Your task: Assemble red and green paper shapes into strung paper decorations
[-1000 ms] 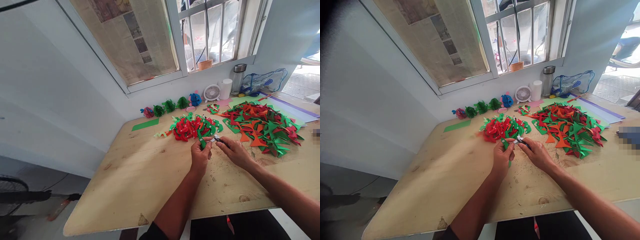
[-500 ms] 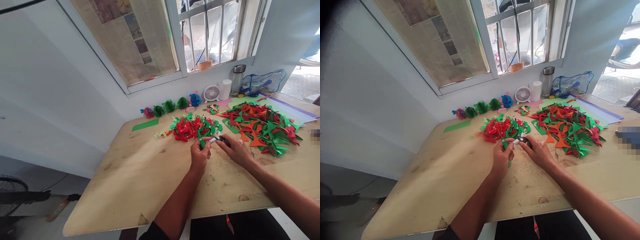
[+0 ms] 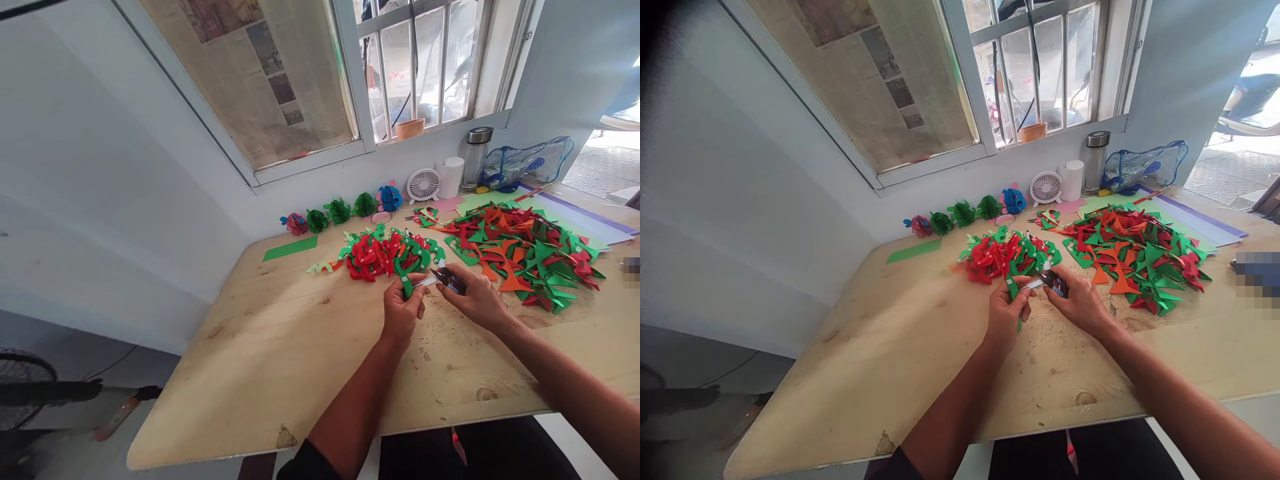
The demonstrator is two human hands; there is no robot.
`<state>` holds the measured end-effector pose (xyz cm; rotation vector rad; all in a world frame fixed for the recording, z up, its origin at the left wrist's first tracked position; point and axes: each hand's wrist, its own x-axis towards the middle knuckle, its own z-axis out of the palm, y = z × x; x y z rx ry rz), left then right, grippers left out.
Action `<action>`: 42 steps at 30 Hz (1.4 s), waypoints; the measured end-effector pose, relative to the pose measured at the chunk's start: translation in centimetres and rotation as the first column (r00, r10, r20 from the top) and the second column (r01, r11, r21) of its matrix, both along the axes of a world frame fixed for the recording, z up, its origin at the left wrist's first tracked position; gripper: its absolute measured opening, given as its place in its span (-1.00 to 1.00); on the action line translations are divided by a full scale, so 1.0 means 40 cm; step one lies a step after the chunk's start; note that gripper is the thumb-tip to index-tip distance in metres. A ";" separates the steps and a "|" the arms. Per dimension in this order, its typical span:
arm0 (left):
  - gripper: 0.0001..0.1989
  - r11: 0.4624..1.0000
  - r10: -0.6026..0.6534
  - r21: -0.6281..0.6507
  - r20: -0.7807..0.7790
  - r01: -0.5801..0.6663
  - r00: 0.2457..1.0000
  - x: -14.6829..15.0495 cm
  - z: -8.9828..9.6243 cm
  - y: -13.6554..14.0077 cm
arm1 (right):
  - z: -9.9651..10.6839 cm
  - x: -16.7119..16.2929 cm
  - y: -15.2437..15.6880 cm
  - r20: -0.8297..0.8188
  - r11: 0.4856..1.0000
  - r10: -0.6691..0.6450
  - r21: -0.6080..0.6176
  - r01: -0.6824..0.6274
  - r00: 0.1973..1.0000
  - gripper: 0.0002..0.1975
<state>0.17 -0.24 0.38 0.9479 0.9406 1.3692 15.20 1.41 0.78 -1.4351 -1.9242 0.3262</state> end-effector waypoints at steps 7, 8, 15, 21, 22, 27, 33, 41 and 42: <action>-0.71 1.000 0.011 0.002 -0.117 -0.011 0.993 -0.002 0.001 -0.001 | -0.002 0.042 0.021 0.054 0.997 -0.072 0.043 0.070 0.996 -0.79; -0.72 1.000 0.029 -0.001 -0.125 -0.029 0.992 -0.003 0.000 -0.001 | -0.005 0.053 0.026 0.078 0.994 -0.100 0.054 0.096 0.992 -0.78; -0.82 0.995 0.087 -0.028 -0.114 -0.091 0.990 -0.012 -0.007 0.009 | -0.023 0.099 0.042 0.340 0.956 -0.289 0.058 0.287 0.895 -0.73; -0.83 0.995 0.087 -0.037 -0.079 -0.090 0.993 -0.011 -0.003 0.008 | -0.031 0.107 0.049 0.266 0.981 -0.158 -0.068 0.182 0.951 -0.70; -0.82 0.995 0.088 -0.041 -0.073 -0.091 0.993 -0.011 -0.002 0.008 | -0.033 0.110 0.050 0.274 0.981 -0.142 -0.090 0.172 0.951 -0.72; -0.80 0.994 0.086 -0.059 -0.047 -0.088 0.995 -0.014 -0.001 0.008 | -0.029 0.136 0.054 0.318 0.966 -0.084 -0.207 0.155 0.944 -0.77; -0.81 0.995 0.078 -0.061 -0.032 -0.080 0.996 -0.017 -0.003 0.009 | -0.010 0.147 0.056 0.271 0.953 0.014 -0.295 0.069 0.962 -0.74; -0.80 0.995 0.063 -0.075 -0.023 -0.065 0.998 -0.016 -0.004 0.011 | -0.023 0.133 0.052 0.298 0.966 0.030 -0.253 0.048 0.954 -0.71; -0.80 0.995 0.061 -0.073 -0.023 -0.062 0.998 -0.015 -0.004 0.011 | -0.027 0.127 0.051 0.301 0.973 0.035 -0.226 0.036 0.953 -0.70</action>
